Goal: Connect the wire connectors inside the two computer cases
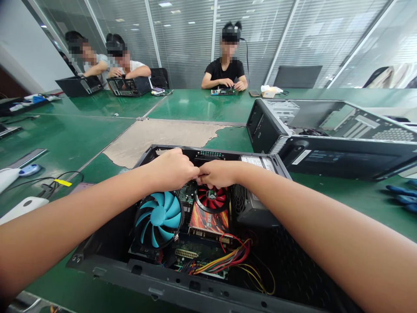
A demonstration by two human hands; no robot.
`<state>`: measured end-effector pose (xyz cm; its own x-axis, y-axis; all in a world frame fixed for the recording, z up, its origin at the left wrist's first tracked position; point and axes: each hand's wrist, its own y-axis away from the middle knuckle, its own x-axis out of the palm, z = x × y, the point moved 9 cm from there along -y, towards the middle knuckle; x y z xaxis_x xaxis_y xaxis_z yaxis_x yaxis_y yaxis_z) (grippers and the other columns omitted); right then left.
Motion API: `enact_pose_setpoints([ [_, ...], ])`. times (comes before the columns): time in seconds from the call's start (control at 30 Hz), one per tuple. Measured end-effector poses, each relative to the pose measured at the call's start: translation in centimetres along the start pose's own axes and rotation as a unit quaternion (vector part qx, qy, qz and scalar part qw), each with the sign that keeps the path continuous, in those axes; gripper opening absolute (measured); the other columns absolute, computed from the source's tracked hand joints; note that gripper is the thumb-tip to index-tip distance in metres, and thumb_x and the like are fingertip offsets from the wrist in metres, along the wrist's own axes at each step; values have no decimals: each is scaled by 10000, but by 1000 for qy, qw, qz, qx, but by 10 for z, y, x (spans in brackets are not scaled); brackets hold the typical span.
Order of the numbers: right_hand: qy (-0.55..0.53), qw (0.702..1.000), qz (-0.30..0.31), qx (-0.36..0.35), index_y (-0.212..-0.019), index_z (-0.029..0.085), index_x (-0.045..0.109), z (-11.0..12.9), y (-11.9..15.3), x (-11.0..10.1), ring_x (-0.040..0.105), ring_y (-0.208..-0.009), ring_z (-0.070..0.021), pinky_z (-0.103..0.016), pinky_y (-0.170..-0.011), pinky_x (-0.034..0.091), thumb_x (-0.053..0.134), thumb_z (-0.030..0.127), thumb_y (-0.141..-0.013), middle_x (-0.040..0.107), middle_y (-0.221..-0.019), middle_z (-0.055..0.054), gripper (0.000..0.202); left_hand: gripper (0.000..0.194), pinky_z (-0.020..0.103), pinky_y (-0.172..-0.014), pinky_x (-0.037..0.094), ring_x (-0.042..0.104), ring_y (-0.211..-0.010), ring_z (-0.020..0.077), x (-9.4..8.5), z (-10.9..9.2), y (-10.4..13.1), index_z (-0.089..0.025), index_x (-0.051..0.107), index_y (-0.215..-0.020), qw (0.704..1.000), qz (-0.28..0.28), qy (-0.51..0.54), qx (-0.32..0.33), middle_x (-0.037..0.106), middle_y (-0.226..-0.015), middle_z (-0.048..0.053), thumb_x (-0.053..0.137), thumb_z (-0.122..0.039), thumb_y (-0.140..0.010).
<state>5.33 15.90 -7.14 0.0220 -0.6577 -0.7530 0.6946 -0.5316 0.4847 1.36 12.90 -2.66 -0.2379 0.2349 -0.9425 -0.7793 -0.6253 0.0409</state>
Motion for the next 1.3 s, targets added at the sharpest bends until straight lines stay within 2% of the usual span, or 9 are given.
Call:
enact_pose_setpoints([
  [0.13, -1, 1000, 4, 2, -953, 156, 632, -1, -1, 1, 588, -593, -137, -250, -610, 461, 428, 173, -864, 680, -805, -44, 223, 172, 336, -683, 387, 686, -764, 201, -3, 0, 0, -165, 696, -843, 1000, -18, -7, 3, 741, -774, 66, 532, -199, -883],
  [0.27, -8, 1000, 6, 0, -947, 151, 629, -2, -2, 1, 582, -589, -135, -247, -605, 467, 414, 154, -858, 666, -787, -37, 233, 180, 345, -668, 390, 679, -808, 229, -5, 0, 0, -152, 684, -863, 1000, -30, -7, 6, 732, -807, 77, 523, -227, -892],
  [0.53, -16, 1000, 0, 7, -920, 156, 620, -1, 0, 0, 581, -599, -137, -241, -600, 466, 427, 140, -853, 664, -780, -37, 205, 147, 328, -678, 401, 650, -831, 202, -13, -2, 2, -159, 672, -887, 996, -86, -8, 27, 716, -840, 74, 541, -225, -896],
  [0.8, -20, 1000, -5, 11, -914, 159, 614, -2, -1, 0, 583, -610, -140, -253, -620, 472, 421, 135, -856, 666, -781, -32, 203, 137, 331, -665, 391, 648, -845, 206, -13, -3, 2, -154, 664, -920, 995, -94, -9, 29, 709, -869, 73, 545, -220, -912],
  [1.1, -11, 1000, 0, 7, -882, 170, 591, -1, -1, 0, 580, -602, -139, -245, -615, 463, 416, 158, -877, 665, -774, -30, 176, 128, 324, -666, 373, 647, -834, 193, -10, -3, 1, -164, 676, -918, 997, -67, -15, 25, 722, -860, 61, 557, -209, -904],
  [1.3, -2, 1000, -3, 11, -910, 159, 607, 1, -1, -1, 588, -610, -138, -239, -617, 457, 401, 150, -880, 668, -787, -41, 209, 115, 313, -665, 348, 639, -808, 179, -13, -4, 2, -173, 676, -840, 996, -87, -13, 33, 728, -810, 48, 574, -184, -892],
])
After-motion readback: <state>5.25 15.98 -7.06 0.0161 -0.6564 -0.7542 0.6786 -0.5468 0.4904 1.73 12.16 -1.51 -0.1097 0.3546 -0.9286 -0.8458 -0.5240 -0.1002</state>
